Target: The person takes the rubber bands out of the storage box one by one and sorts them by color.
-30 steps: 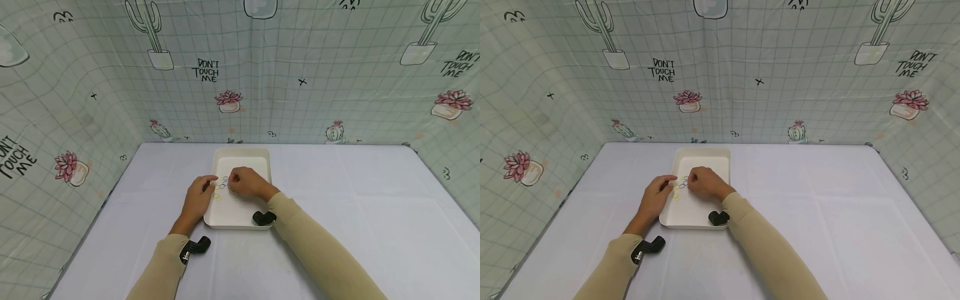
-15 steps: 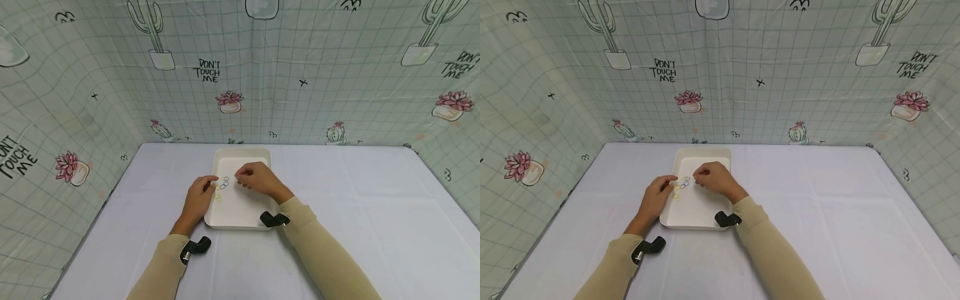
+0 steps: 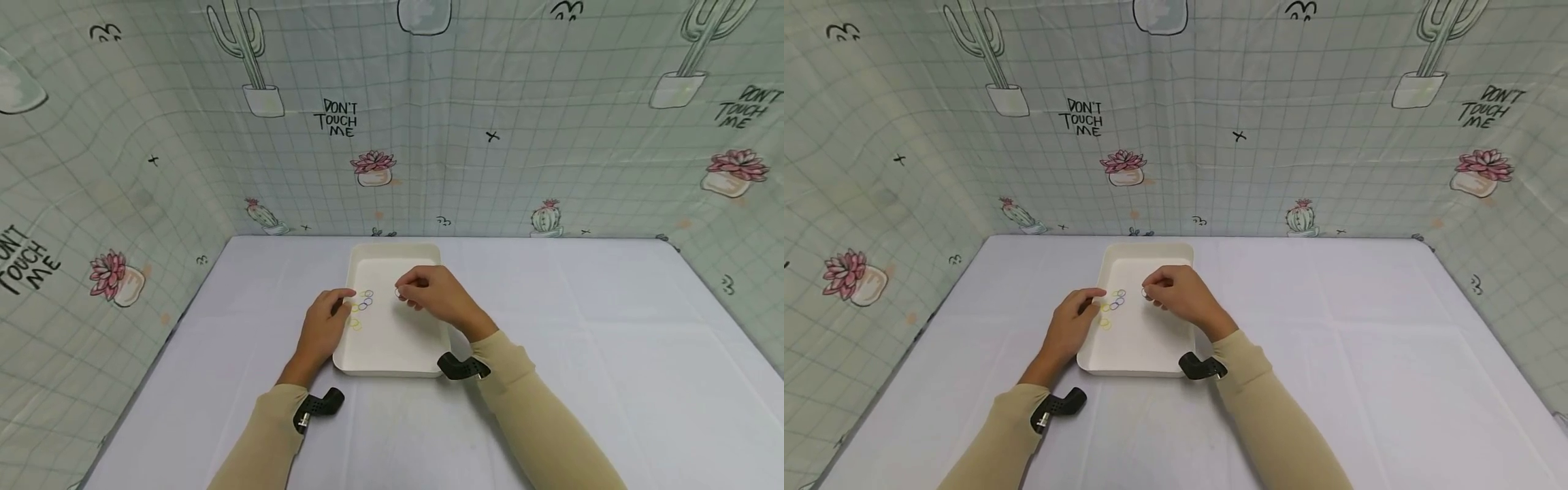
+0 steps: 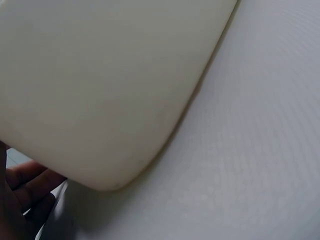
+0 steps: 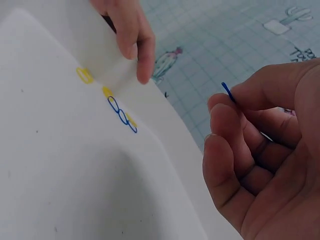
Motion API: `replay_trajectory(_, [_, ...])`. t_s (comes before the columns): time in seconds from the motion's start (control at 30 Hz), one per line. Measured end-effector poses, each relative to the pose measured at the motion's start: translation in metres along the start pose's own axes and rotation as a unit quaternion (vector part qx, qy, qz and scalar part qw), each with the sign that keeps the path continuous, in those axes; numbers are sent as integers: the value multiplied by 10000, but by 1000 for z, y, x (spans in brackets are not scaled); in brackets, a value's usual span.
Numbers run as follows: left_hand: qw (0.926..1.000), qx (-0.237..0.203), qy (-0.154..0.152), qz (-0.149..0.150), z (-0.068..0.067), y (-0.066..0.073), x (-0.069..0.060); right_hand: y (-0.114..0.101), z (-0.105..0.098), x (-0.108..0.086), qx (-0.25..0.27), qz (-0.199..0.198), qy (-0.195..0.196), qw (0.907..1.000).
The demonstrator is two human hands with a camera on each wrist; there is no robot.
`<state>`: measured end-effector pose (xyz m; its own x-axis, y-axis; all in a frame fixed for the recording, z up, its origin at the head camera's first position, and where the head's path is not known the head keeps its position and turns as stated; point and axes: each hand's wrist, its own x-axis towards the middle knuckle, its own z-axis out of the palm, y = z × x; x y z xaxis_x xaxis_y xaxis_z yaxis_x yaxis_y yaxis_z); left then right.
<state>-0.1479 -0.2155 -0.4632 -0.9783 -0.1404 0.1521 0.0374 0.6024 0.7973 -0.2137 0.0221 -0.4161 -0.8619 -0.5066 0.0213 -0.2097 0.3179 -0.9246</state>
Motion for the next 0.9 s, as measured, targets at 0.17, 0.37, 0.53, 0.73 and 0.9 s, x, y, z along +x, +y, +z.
replay_trajectory(0.17, [10000,0,22,26,-1,0,0,2,-6,-7,114,79,-10,9999])
replay_trajectory(0.37, [10000,17,-1,28,0,0,0,8,-16,-16,300,117,135,9994])
replay_trajectory(0.53, [10000,44,-25,19,1,-1,1,13,-25,-22,445,157,280,9985])
replay_trajectory(0.73, [10000,-25,-28,37,0,1,0,22,-37,-27,850,340,548,9943])
replay_trajectory(0.9, [10000,-23,-54,24,0,1,0,30,-51,-27,1246,518,794,9877])
